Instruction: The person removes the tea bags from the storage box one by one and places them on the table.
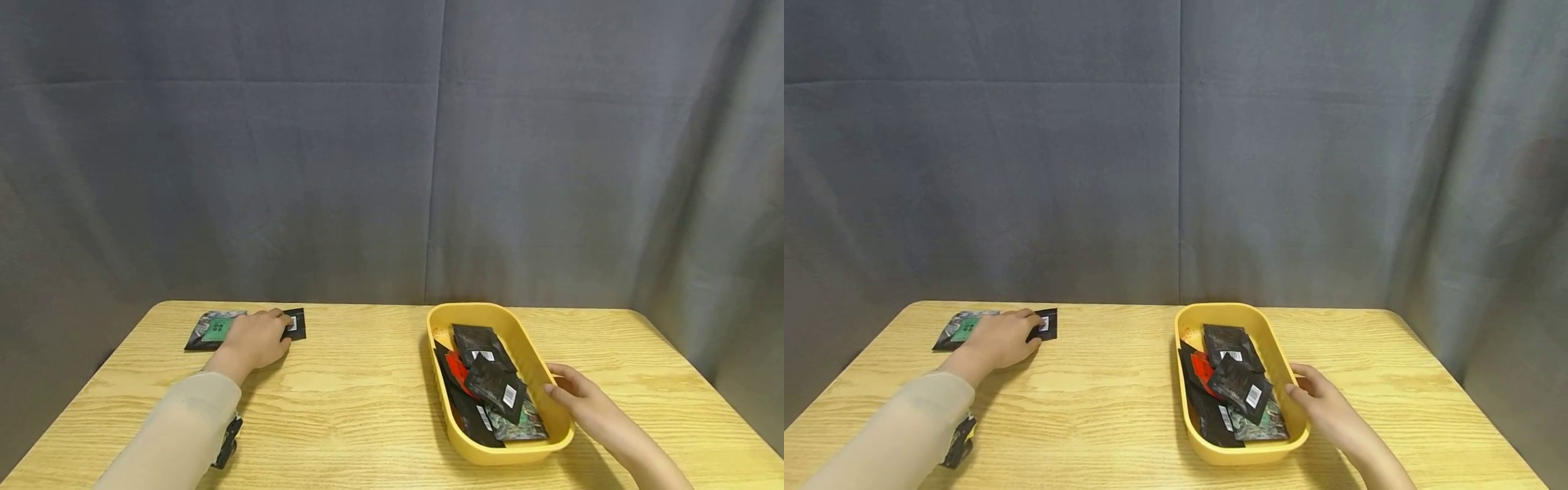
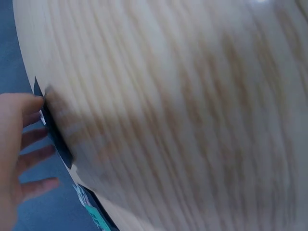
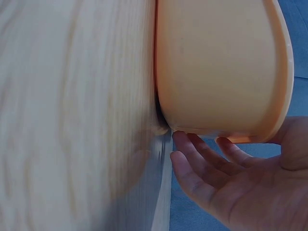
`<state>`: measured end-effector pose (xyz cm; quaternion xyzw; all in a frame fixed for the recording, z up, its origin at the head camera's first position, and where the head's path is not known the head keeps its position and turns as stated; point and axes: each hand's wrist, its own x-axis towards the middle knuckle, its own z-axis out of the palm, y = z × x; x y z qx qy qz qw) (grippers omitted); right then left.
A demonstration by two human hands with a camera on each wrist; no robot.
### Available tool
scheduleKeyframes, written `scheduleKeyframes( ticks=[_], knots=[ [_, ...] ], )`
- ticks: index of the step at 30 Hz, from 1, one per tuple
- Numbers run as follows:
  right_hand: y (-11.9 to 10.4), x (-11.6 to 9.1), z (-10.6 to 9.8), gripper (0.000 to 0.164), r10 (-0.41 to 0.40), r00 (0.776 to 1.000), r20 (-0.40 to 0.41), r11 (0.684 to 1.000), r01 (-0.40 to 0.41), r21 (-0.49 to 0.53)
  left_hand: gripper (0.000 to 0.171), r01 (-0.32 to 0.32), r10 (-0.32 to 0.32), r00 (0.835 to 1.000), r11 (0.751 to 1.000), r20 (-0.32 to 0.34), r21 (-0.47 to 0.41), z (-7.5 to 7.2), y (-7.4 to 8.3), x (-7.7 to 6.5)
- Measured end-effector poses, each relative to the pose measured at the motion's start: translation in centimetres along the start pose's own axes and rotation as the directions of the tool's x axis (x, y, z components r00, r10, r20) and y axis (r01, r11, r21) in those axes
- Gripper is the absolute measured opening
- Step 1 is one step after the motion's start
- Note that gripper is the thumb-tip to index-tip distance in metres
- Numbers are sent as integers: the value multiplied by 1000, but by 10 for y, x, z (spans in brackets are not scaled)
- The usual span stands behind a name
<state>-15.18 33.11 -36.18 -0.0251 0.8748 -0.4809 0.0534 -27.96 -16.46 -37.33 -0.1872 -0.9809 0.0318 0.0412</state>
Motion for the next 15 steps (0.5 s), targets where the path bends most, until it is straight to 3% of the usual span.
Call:
scheduleKeyframes(
  ticks=[4,9,15],
  knots=[
    [0,1,-1,46,-11,1000,8,1000,11,-3,32,-55,55,995,998,-88,0,-1,7,2],
    [0,2,-1,46,-2,1000,5,1000,2,-21,21,-131,130,971,991,-200,10,-3,22,5],
    [-1,2,0,45,0,1000,-3,1000,0,-24,22,-189,184,954,982,-237,1,-7,43,11]
  ],
)
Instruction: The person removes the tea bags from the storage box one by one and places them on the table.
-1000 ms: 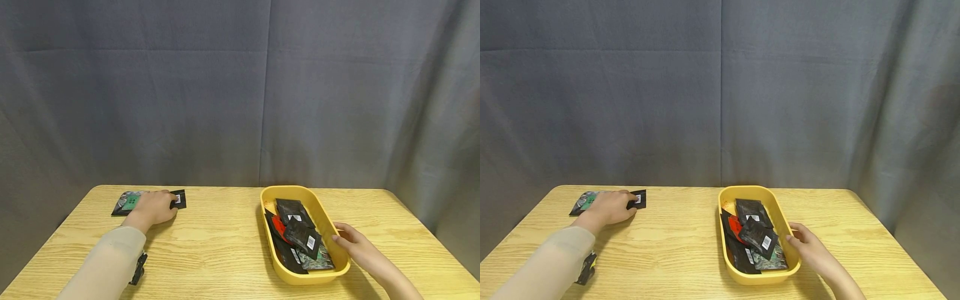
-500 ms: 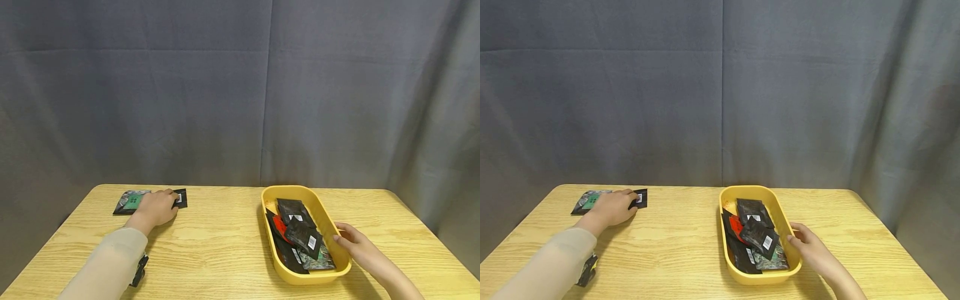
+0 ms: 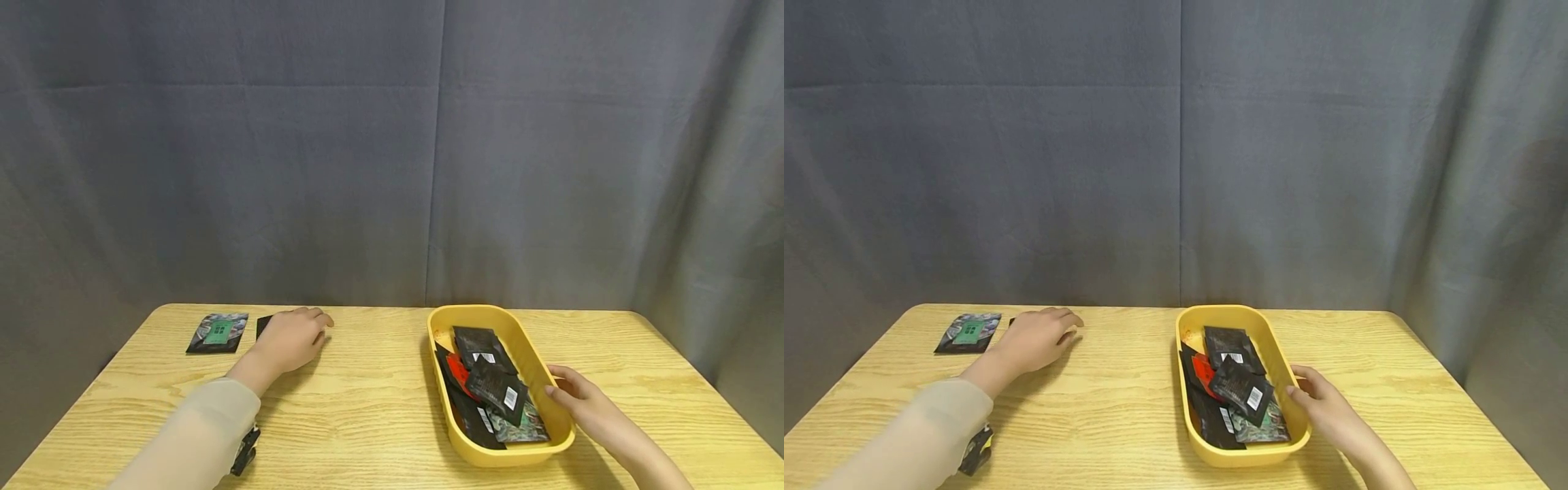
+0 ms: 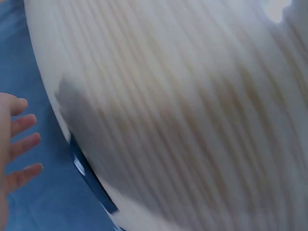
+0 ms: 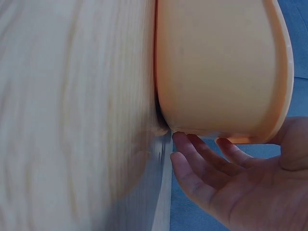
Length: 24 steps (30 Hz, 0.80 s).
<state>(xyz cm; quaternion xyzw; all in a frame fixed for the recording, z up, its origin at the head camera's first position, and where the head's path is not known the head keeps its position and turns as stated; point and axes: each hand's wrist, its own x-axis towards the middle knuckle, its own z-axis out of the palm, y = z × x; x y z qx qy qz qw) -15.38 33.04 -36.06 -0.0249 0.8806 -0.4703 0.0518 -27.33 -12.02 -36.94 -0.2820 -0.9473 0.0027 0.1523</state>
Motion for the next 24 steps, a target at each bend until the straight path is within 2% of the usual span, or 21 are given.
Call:
scheduleKeyframes(
  ticks=[6,10,15,20,24],
  knots=[
    [0,0,0,45,3,1000,2,1000,-3,-4,22,-26,24,999,998,-38,-63,-8,27,14],
    [1,0,-1,45,1,1000,4,1000,-1,6,22,-105,99,992,992,-83,-72,-12,47,23],
    [5,1,-2,46,5,1000,2,1000,-5,6,22,-194,183,973,979,-140,-69,-18,71,33],
    [6,2,-1,48,39,999,12,999,-39,31,24,-197,181,973,974,-142,-115,-28,94,42],
    [5,3,-1,48,35,999,14,999,-35,25,25,-215,196,970,968,-141,-130,-33,110,47]
  ],
)
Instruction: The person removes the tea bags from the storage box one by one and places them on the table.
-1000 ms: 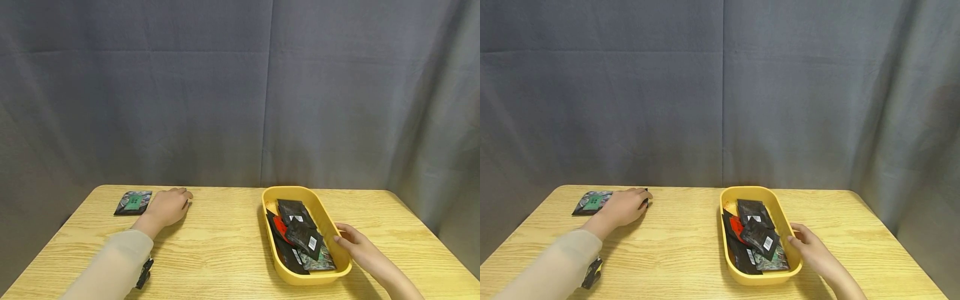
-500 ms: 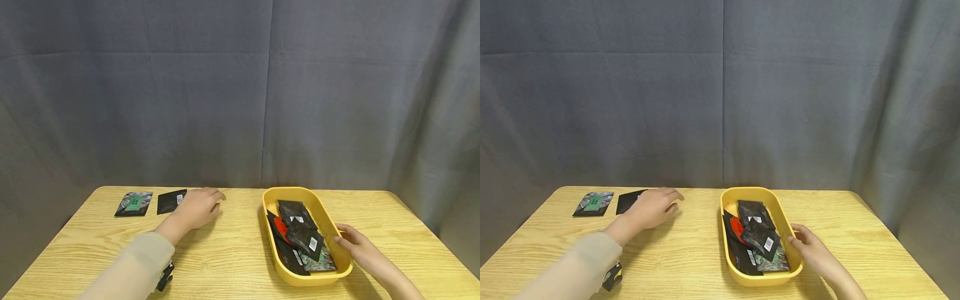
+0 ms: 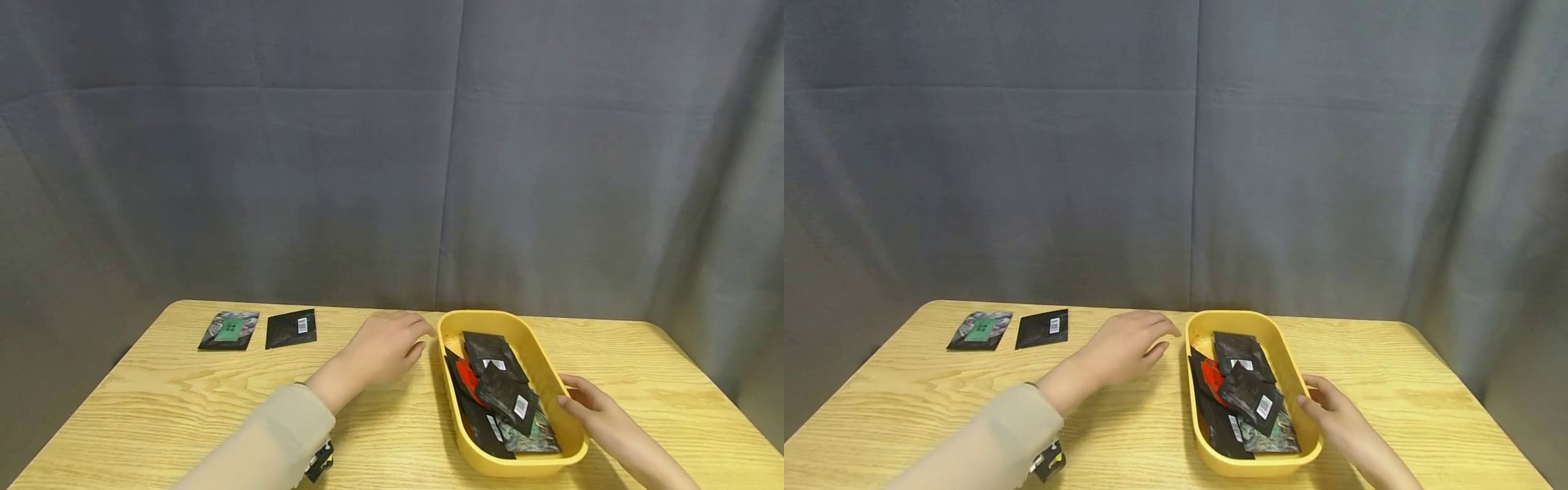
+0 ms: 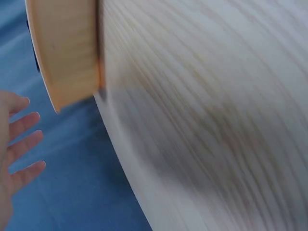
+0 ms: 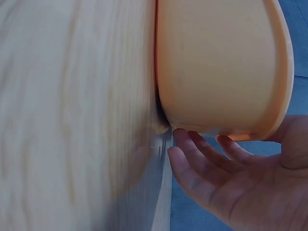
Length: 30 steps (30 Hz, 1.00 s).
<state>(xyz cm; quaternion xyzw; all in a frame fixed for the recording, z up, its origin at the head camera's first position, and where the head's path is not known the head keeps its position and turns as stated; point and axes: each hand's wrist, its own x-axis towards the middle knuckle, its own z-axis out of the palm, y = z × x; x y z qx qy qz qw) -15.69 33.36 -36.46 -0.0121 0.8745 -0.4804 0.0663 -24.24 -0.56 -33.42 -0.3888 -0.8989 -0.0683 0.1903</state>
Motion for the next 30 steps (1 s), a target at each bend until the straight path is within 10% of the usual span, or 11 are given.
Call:
scheduleKeyframes(
  ticks=[30],
  knots=[
    [-1,0,-2,48,3,1000,18,1000,-3,-4,26,-176,189,966,980,175,-87,28,86,50]
  ],
)
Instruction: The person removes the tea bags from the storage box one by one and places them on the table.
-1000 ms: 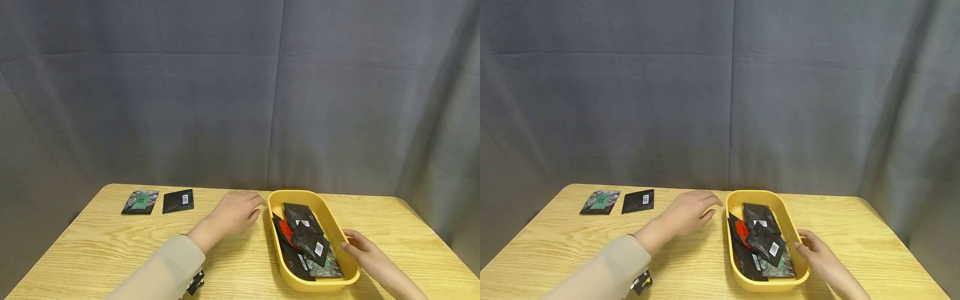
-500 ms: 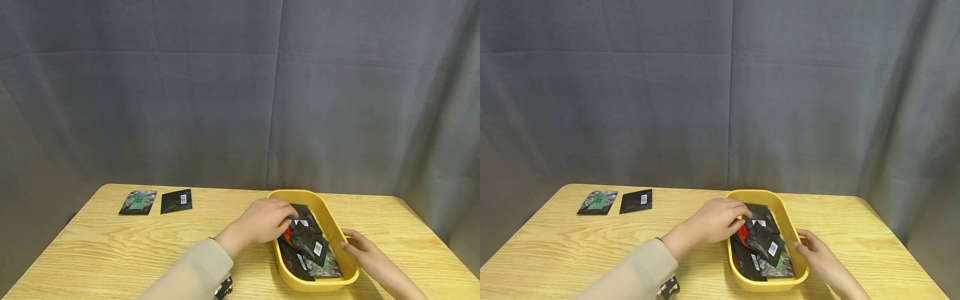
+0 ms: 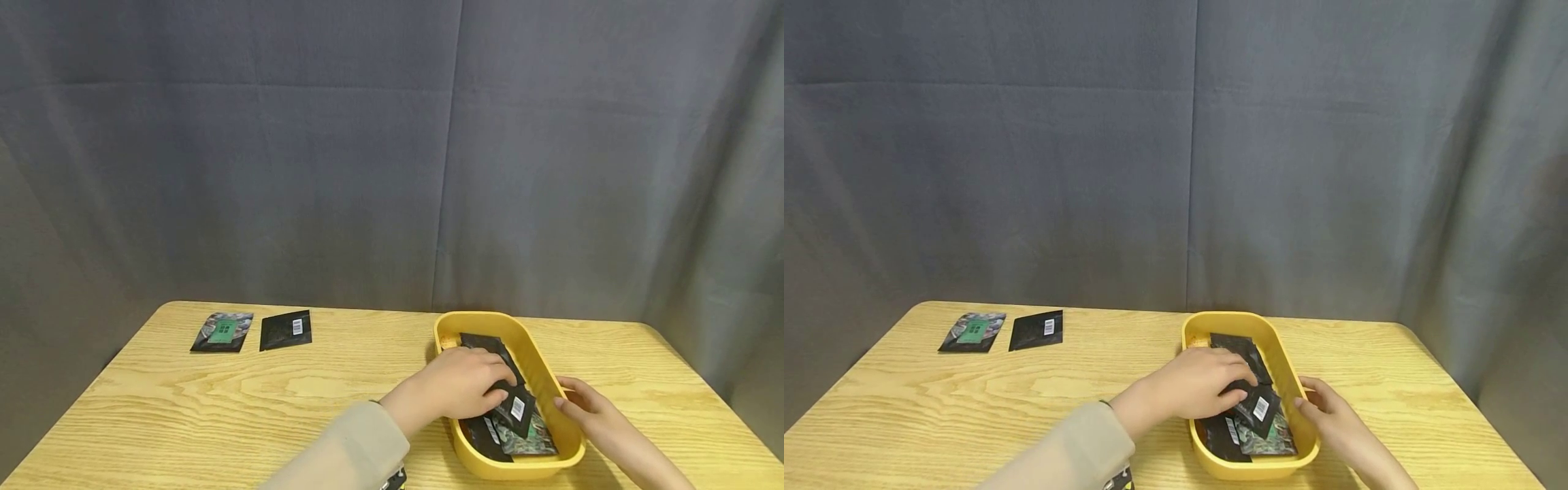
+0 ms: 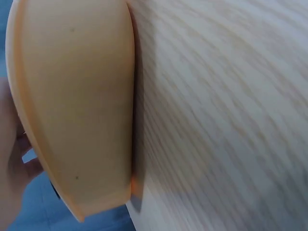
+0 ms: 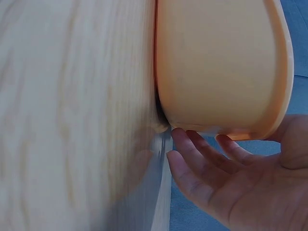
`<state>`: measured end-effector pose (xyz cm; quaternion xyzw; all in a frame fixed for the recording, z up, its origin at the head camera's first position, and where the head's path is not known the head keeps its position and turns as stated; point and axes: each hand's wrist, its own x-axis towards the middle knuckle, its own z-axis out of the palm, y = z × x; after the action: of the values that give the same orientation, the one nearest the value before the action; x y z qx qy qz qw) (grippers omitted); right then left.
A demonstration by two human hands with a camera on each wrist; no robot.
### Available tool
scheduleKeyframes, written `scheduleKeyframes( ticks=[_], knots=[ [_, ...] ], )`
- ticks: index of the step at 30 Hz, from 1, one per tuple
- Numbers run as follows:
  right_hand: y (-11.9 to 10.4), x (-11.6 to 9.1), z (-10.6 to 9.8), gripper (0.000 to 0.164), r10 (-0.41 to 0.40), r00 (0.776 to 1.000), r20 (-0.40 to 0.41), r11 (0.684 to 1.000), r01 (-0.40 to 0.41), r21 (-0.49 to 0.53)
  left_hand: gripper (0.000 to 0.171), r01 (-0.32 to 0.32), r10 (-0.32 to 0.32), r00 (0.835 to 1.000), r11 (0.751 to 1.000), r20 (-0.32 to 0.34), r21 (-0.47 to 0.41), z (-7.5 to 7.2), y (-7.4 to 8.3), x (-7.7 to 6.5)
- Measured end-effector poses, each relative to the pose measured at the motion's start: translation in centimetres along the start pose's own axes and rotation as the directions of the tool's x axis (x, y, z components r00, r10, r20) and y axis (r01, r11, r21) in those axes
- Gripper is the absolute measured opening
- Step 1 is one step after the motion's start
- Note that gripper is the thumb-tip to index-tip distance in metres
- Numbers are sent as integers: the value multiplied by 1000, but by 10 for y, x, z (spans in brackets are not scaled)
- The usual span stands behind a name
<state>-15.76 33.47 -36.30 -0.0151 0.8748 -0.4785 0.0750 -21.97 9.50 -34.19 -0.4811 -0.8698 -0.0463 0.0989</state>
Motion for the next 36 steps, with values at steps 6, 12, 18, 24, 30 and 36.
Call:
scheduleKeyframes(
  ticks=[6,12,18,24,30,36],
  knots=[
    [2,1,-2,48,-24,1000,0,1000,24,-10,32,9,-7,997,1000,82,-17,2,12,6],
    [3,1,-3,49,-10,1000,2,1000,10,-28,48,54,-48,980,998,195,-27,5,18,10],
    [4,0,-2,49,-18,1000,-7,999,18,-49,59,84,-78,965,996,249,-16,13,19,14],
    [3,0,-1,48,-26,1000,-12,998,26,-60,57,90,-86,961,996,262,-2,17,20,13],
    [4,0,-1,49,-34,999,-6,998,33,-47,51,80,-76,969,997,235,-4,17,19,13],
    [2,1,-2,49,-33,999,4,998,33,-46,44,96,-83,975,994,207,-50,19,17,12]
  ],
)
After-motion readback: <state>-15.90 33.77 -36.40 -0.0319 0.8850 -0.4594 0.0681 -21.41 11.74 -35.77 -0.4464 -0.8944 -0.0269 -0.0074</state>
